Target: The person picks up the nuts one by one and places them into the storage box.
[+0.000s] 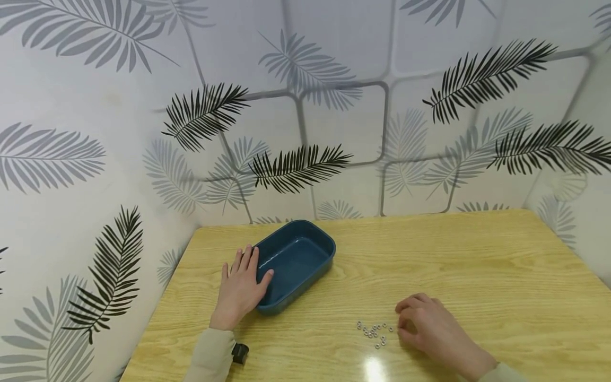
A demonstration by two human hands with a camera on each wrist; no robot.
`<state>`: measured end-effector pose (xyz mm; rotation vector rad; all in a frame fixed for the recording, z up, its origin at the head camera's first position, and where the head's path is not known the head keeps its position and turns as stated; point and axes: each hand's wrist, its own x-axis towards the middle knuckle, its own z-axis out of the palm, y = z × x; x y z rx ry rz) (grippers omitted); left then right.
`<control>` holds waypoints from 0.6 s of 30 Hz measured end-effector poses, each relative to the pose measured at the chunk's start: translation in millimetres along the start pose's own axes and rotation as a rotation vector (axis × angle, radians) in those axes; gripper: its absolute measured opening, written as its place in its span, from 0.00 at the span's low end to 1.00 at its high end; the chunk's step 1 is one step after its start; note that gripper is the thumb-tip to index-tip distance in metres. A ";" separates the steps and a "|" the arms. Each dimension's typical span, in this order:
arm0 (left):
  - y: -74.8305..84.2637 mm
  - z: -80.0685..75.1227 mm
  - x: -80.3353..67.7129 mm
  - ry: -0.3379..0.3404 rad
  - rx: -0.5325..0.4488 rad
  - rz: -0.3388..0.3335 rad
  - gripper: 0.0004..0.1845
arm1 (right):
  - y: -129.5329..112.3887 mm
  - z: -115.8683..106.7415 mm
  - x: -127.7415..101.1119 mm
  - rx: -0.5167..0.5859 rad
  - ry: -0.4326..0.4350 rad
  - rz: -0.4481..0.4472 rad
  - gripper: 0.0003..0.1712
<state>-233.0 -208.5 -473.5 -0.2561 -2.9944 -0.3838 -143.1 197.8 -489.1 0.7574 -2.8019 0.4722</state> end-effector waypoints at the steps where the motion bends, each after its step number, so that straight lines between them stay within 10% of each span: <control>1: -0.2 0.3 -0.1 0.003 -0.004 0.001 0.40 | 0.2 -0.3 0.0 0.008 0.003 0.010 0.08; 18: -1.3 -0.8 1.4 -0.020 0.004 -0.012 0.40 | 3.3 -5.6 11.5 0.194 0.087 0.156 0.11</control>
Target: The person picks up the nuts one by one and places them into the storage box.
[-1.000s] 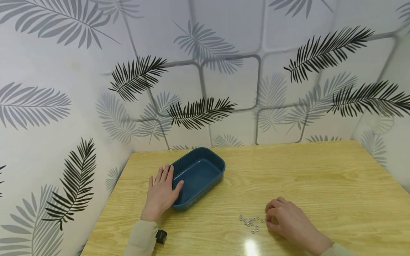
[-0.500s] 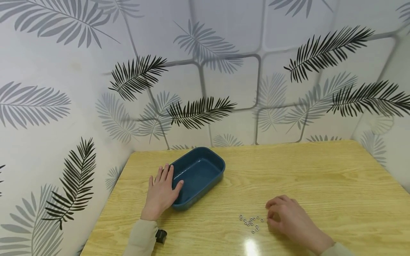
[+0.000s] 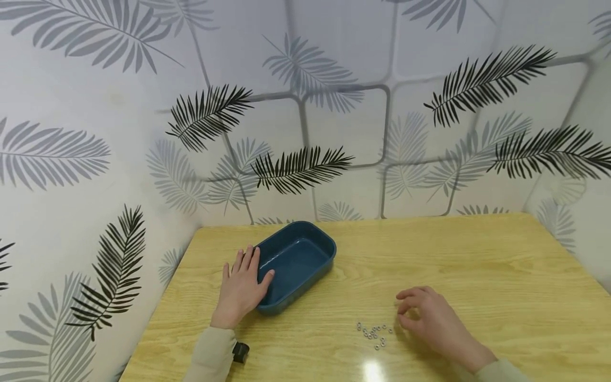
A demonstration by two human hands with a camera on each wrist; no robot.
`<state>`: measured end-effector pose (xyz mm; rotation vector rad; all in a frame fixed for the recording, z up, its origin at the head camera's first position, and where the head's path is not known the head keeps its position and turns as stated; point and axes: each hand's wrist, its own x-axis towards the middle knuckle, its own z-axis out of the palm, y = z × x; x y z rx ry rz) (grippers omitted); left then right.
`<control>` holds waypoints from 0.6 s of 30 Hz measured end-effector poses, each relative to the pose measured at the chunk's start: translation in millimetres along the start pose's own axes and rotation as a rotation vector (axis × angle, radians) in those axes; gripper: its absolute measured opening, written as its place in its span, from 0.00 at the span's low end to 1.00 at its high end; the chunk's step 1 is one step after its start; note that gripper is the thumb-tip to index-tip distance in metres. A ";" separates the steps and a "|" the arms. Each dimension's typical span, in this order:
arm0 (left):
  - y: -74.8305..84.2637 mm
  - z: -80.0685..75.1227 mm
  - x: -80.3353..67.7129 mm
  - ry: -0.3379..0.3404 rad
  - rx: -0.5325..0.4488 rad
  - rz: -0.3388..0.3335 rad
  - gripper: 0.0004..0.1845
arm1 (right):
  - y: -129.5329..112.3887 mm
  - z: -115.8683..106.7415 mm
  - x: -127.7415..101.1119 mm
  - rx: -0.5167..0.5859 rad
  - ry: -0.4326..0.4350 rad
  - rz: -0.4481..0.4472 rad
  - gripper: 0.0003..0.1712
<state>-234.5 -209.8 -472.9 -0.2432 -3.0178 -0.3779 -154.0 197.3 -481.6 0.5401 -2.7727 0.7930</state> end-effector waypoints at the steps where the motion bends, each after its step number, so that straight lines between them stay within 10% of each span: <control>1: 0.3 -0.2 0.2 0.001 -0.003 0.001 0.40 | 0.1 -0.4 0.9 0.017 0.007 0.007 0.11; 18: 1.4 1.7 -3.3 0.025 0.006 0.008 0.40 | 3.1 0.0 8.9 0.181 0.082 0.118 0.04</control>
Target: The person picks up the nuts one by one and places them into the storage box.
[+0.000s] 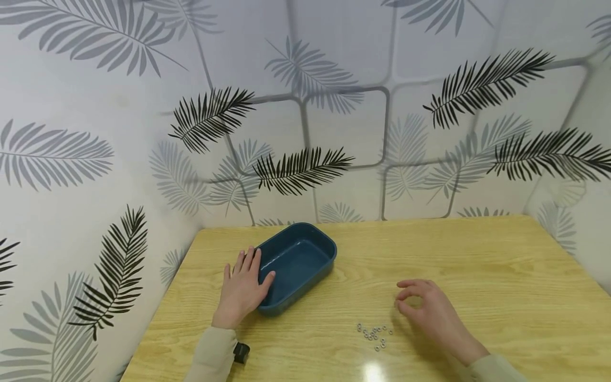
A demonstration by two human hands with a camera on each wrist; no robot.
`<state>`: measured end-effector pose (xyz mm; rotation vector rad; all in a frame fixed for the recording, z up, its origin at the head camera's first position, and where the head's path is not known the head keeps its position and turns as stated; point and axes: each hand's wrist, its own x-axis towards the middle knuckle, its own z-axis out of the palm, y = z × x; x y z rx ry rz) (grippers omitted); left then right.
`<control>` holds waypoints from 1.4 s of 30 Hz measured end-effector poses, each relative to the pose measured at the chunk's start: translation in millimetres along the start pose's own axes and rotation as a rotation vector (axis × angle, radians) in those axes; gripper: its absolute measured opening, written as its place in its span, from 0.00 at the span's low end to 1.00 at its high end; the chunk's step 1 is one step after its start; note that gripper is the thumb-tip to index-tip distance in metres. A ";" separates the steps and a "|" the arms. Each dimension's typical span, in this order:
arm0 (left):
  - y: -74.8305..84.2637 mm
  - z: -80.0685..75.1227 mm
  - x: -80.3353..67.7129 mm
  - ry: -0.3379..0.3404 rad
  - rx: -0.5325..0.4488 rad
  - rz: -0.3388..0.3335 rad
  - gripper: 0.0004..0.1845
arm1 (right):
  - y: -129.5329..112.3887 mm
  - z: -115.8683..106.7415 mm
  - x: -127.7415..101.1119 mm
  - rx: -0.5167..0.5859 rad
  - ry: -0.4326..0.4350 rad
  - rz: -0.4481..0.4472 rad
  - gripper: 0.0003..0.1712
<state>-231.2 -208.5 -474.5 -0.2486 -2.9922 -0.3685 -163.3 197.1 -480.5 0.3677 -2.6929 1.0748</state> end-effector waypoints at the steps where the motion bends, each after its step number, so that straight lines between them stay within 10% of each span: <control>1: -0.2 0.3 0.1 -0.002 0.000 0.000 0.40 | -0.6 -0.4 1.1 0.008 0.000 0.008 0.04; 42: 2.1 -3.1 -0.1 -0.010 0.007 -0.015 0.40 | -10.5 19.9 50.2 0.219 0.089 0.078 0.11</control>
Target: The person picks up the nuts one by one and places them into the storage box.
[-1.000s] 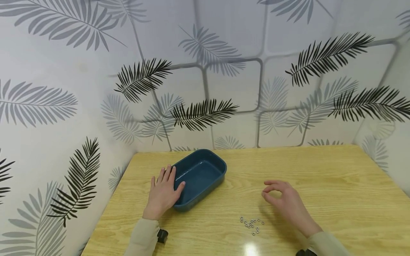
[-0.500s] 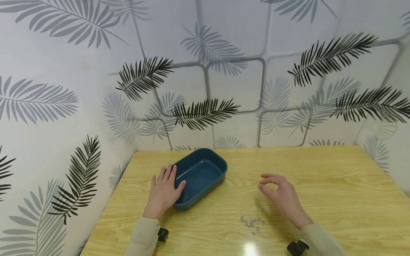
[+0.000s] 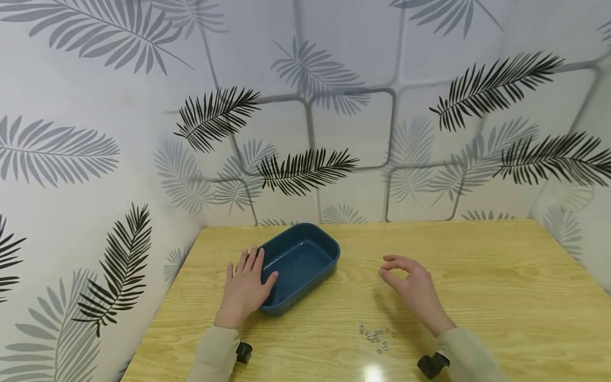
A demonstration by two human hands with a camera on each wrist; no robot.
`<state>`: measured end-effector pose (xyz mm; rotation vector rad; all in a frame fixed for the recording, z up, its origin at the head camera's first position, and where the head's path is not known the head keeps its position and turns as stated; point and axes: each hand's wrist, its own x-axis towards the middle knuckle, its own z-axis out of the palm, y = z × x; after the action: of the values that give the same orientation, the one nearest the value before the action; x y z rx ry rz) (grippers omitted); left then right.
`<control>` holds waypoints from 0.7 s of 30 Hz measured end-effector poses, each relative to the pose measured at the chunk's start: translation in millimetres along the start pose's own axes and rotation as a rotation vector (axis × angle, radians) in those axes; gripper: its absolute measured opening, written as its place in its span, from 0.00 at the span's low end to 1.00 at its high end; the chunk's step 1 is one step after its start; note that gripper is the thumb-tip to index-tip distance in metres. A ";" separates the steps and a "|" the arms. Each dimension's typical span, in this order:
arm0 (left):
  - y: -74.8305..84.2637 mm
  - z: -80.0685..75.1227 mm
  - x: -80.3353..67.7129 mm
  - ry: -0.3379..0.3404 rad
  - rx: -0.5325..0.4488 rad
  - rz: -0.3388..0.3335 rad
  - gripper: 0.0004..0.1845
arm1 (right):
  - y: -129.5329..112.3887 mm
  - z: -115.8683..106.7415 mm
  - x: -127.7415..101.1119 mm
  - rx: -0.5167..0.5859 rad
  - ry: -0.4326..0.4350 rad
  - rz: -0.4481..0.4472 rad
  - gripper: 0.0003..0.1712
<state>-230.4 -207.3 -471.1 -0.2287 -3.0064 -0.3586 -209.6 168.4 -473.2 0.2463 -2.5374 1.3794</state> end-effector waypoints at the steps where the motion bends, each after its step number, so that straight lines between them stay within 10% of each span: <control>1: -0.1 0.2 0.3 0.000 0.000 0.000 0.40 | -0.7 0.7 0.6 0.002 0.002 0.001 0.12; 21: 0.2 3.2 -1.0 0.026 -0.003 0.004 0.40 | -9.3 8.2 11.1 0.038 -0.003 0.034 0.12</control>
<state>-229.7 -206.4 -474.3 -0.2289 -2.9798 -0.3629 -218.9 156.1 -466.8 0.2135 -2.5306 1.4418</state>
